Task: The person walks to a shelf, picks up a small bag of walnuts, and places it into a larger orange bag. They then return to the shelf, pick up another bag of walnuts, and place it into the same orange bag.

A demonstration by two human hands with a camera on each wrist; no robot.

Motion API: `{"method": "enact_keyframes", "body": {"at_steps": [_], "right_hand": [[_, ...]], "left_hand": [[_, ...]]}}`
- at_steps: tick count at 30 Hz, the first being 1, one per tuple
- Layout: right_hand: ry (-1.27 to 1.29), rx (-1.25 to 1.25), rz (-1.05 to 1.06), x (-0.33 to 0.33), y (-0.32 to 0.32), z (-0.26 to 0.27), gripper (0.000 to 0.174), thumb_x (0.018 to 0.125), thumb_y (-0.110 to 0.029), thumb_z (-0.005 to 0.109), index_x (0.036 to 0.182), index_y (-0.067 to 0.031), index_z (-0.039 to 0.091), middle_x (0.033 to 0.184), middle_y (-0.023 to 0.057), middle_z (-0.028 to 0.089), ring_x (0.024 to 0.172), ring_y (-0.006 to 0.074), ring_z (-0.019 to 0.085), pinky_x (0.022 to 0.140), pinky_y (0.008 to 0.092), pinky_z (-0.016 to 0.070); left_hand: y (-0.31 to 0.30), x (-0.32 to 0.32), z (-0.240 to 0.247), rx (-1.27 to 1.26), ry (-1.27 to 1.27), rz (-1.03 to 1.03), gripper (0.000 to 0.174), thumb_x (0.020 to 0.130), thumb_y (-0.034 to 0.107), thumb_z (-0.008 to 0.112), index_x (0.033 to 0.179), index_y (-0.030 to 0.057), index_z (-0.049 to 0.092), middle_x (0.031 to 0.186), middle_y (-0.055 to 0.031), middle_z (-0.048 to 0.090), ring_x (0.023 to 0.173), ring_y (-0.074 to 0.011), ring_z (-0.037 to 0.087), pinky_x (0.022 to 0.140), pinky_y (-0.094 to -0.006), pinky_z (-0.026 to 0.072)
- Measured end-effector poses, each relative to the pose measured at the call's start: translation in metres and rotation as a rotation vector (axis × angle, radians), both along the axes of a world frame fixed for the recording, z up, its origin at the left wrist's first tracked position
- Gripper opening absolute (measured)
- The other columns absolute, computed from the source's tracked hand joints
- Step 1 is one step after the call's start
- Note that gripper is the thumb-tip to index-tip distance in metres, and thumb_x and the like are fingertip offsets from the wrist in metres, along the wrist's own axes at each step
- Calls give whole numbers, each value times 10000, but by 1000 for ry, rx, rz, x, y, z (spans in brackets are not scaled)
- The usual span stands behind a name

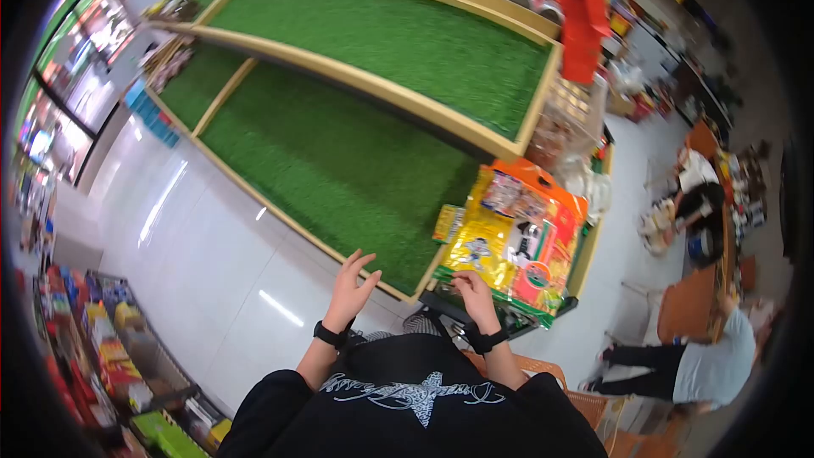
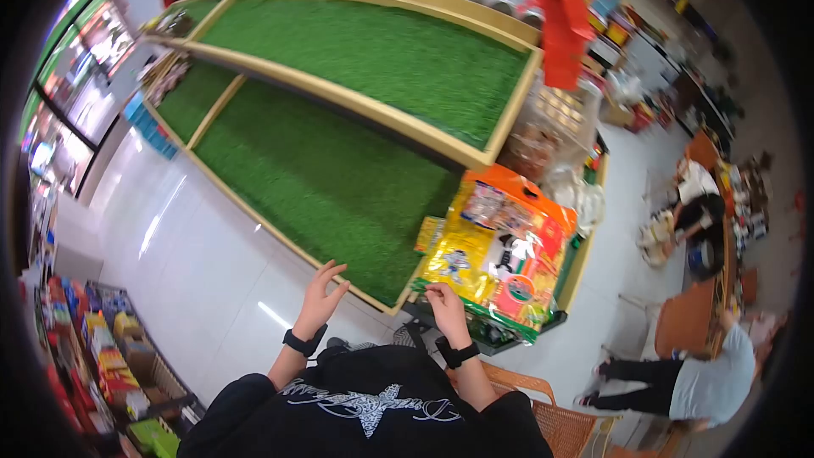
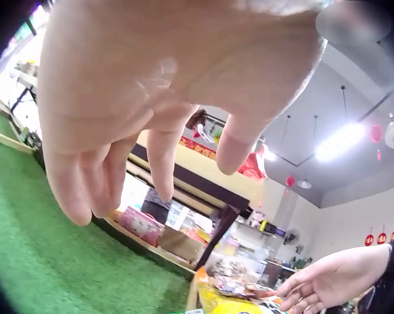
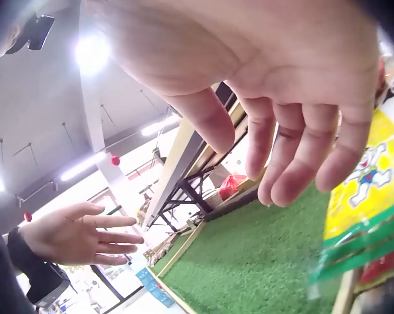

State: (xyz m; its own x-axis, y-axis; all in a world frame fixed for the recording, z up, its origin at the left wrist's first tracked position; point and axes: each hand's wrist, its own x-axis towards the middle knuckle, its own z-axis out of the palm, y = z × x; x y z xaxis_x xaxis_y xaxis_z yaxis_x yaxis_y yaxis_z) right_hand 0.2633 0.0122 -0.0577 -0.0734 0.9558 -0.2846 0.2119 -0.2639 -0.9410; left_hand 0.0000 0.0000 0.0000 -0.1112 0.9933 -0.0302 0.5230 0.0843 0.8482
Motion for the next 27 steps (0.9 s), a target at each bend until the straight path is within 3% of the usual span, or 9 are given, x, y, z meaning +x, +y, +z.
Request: {"method": "enact_keyframes", "body": {"at_steps": [2, 3, 4, 6, 12, 20, 27], "right_hand": [[-29, 2, 59, 4, 9, -5, 173, 837, -97, 480, 966, 3, 539, 831, 69, 588, 804, 125, 546, 700, 238, 431], [-45, 57, 101, -67, 1, 0, 173, 837, -97, 480, 966, 3, 539, 831, 69, 588, 804, 125, 546, 700, 238, 431], [11, 54, 111, -89, -4, 5, 172, 839, -95, 477, 964, 5, 539, 833, 68, 587, 795, 124, 542, 697, 238, 430], [103, 18, 134, -125, -19, 17, 171, 844, -96, 470, 962, 8, 536, 843, 68, 583, 777, 122, 534, 697, 241, 429], [184, -4, 361, -222, -38, 9, 175, 830, -91, 488, 956, 15, 546, 822, 65, 592, 765, 119, 549, 695, 232, 436], [163, -48, 687, -311, -45, 17, 193, 832, -108, 489, 963, 25, 535, 858, 81, 581, 798, 136, 548, 714, 246, 431], [153, -54, 829, -363, -40, 25, 187, 836, -103, 478, 961, 26, 530, 845, 70, 579, 773, 123, 530, 720, 241, 421]], "left_hand": [[-14, -3, 3, 4, -71, 93, 354, 753, 224, 592, 1059, 50, 553, 1187, -187, 461, 1109, -326, 429, 930, -366, 333], [-38, -76, 0, 59, -87, 134, 354, 753, 224, 592, 1059, 50, 553, 1187, -187, 461, 1109, -326, 429, 930, -366, 333], [-58, -99, 2, 52, -93, 182, 346, 754, 212, 591, 1055, 45, 554, 1162, -177, 482, 1088, -317, 447, 912, -357, 351], [-97, -131, 10, 5, -139, 284, 329, 761, 189, 587, 1051, 37, 554, 1086, -144, 539, 1008, -275, 514, 846, -335, 407], [-202, -214, -2, -37, -207, 597, 324, 780, 178, 576, 1063, 23, 545, 1036, -125, 575, 942, -225, 555, 801, -317, 432], [-292, -243, -11, -2, -331, 932, 315, 789, 152, 570, 1069, 11, 538, 1013, -125, 584, 931, -204, 558, 809, -297, 426], [-293, -249, -16, -1, -417, 1023, 319, 789, 156, 571, 1071, 10, 537, 1014, -117, 584, 926, -188, 558, 801, -286, 428]]}}
